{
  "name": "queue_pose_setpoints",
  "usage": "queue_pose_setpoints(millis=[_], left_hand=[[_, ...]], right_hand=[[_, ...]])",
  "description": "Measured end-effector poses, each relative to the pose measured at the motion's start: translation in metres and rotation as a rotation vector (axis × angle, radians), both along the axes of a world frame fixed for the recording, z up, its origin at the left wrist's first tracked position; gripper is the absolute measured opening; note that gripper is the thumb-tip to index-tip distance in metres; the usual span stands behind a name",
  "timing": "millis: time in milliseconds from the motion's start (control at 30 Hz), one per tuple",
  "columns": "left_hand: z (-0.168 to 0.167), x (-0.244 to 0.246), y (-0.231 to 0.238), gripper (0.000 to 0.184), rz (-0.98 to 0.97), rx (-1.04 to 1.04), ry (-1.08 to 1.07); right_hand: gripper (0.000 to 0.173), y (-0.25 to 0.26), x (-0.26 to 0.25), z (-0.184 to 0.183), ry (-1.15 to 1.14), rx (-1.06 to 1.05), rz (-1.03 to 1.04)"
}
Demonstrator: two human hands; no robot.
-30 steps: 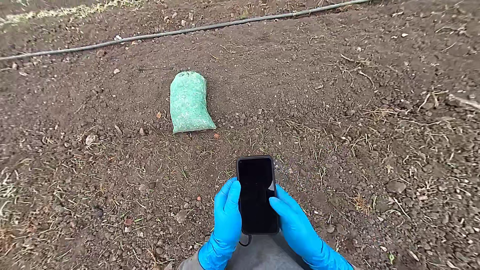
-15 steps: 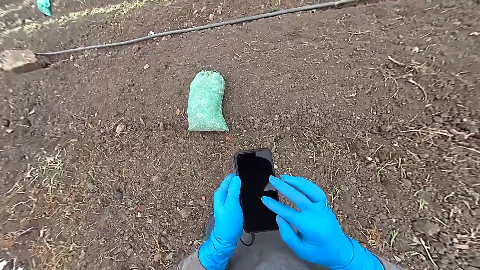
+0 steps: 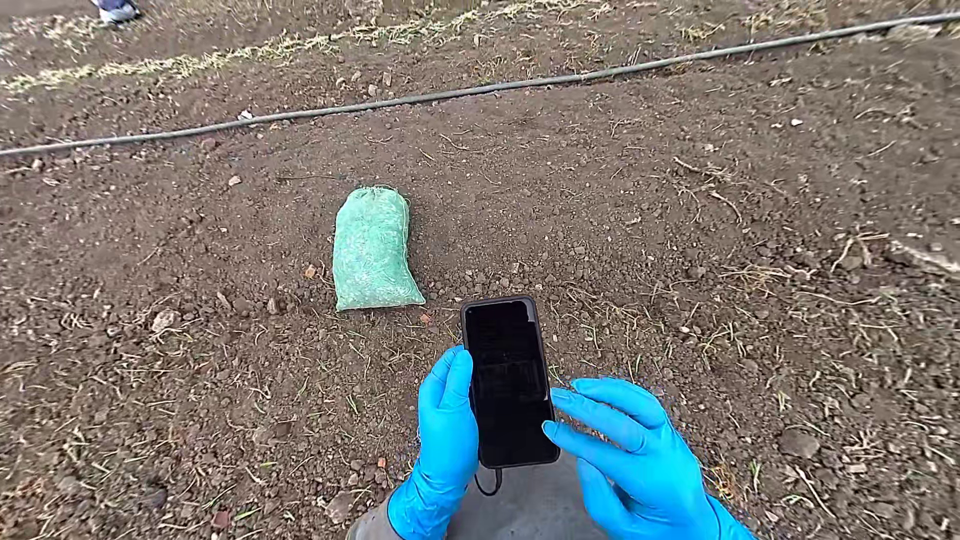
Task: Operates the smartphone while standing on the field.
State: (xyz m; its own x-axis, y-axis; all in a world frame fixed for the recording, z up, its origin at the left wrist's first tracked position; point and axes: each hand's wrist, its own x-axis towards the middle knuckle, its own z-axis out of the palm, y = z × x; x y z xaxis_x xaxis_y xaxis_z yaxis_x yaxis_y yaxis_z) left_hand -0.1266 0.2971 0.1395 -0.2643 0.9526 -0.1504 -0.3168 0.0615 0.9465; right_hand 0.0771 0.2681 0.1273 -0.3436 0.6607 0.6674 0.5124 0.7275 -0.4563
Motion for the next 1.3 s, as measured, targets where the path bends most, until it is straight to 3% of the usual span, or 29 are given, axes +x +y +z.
queue_pose_setpoints(millis=[433, 633, 733, 800, 933, 1067, 1200, 1300], left_hand=[[-0.006, -0.060, 0.027, 0.034, 0.030, -0.030, -0.005], [-0.007, -0.066, 0.028, 0.034, 0.055, -0.061, -0.024], [-0.005, -0.066, 0.026, 0.035, 0.063, -0.063, -0.021], [-0.006, -0.065, 0.023, 0.034, 0.067, -0.056, -0.012], [-0.009, -0.057, 0.014, 0.034, 0.056, -0.049, -0.023], [-0.014, -0.054, -0.002, 0.033, 0.078, -0.016, 0.024], [-0.018, -0.062, -0.020, 0.034, 0.262, 0.002, 0.131], [-0.032, -0.078, -0.032, 0.038, 0.473, 0.057, 0.366]], right_hand=[[0.030, 0.034, -0.059, -0.007, -0.054, -0.013, 0.055], [0.036, 0.038, -0.054, 0.008, 0.110, -0.098, 0.020], [0.038, 0.043, -0.053, 0.004, 0.239, -0.279, -0.046], [0.041, 0.045, -0.056, -0.003, 0.379, -0.519, -0.018], [0.051, 0.049, -0.076, -0.016, 0.898, -1.122, 0.220], [0.049, 0.045, -0.107, -0.014, 1.318, -1.366, 0.498], [0.062, 0.050, -0.126, -0.027, 1.446, -1.637, 0.829], [0.063, 0.054, -0.149, -0.034, 1.373, -1.858, 0.922]])
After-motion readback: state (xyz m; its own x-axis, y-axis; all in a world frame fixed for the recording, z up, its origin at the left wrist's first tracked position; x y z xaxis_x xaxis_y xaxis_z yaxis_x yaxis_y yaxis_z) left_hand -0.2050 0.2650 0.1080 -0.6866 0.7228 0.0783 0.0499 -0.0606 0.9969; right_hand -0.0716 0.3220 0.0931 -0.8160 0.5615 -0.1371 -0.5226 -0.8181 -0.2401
